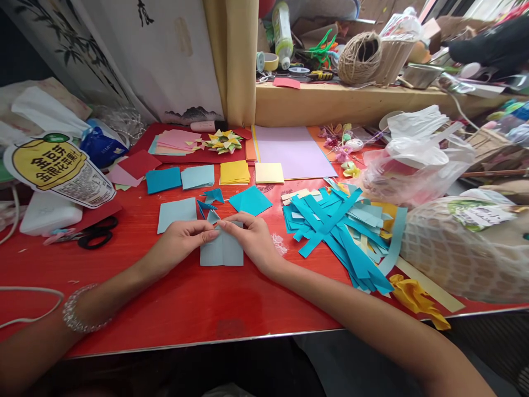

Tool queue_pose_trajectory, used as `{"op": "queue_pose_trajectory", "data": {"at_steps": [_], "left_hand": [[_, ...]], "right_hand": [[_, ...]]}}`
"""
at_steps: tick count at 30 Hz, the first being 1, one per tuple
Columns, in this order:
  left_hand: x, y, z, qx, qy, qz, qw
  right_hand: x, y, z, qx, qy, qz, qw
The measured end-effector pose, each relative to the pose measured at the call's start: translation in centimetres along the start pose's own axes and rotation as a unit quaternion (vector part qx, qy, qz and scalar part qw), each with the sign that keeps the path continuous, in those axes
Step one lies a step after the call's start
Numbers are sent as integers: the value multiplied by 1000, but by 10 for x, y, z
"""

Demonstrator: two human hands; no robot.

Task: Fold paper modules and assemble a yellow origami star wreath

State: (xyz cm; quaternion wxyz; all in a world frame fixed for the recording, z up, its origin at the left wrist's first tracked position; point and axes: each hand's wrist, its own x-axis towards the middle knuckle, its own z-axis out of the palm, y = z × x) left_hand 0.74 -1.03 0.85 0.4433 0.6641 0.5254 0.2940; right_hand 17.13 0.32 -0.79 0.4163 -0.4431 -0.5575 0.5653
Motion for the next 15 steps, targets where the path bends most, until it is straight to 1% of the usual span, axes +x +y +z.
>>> {"op": "queue_pose_trajectory", "data": {"at_steps": [3, 5, 8, 10, 12, 15], "left_hand": [[1, -4, -1, -35, 2, -8, 999], [3, -8, -2, -60, 20, -13, 998], [6, -14, -4, -98, 43, -15, 994], [7, -16, -4, -132, 38, -19, 990], [8, -16, -4, -155, 30, -24, 987], [7, -14, -3, -170, 25, -27, 985]], "right_hand": [[1, 1, -1, 33, -21, 17, 999], [2, 1, -2, 54, -38, 23, 998], [4, 4, -4, 43, -42, 11, 998], [5, 5, -6, 9, -31, -20, 999], [6, 5, -9, -51, -20, -71, 996], [7, 5, -13, -149, -20, -156, 976]]}}
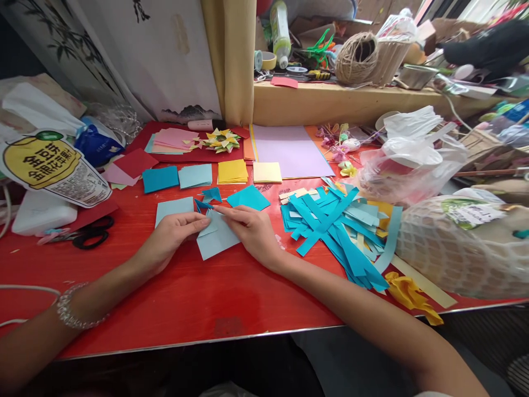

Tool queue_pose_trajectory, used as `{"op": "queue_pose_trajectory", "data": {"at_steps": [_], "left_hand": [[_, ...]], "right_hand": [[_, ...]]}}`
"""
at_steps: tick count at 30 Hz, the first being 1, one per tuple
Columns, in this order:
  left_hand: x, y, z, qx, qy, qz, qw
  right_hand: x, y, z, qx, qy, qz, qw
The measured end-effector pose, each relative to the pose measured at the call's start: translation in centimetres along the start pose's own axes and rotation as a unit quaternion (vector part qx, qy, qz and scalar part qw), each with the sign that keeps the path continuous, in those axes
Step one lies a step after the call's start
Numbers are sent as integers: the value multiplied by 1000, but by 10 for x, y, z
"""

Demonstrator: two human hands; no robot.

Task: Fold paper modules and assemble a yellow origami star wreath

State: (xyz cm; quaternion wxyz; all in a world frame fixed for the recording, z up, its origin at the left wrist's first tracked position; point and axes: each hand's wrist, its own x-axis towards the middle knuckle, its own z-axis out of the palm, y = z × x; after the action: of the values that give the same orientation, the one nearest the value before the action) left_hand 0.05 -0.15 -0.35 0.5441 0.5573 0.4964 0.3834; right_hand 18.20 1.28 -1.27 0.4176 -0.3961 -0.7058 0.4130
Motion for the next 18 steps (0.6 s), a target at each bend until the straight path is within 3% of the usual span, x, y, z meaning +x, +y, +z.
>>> {"op": "queue_pose_trajectory", "data": {"at_steps": [5, 18], "left_hand": [[-1, 2, 0, -12, 5, 13, 1000], [-4, 5, -2, -76, -6, -19, 997]], "right_hand": [[0, 1, -3, -54, -7, -69, 996], [2, -7, -4, -74, -26, -115, 990]]}}
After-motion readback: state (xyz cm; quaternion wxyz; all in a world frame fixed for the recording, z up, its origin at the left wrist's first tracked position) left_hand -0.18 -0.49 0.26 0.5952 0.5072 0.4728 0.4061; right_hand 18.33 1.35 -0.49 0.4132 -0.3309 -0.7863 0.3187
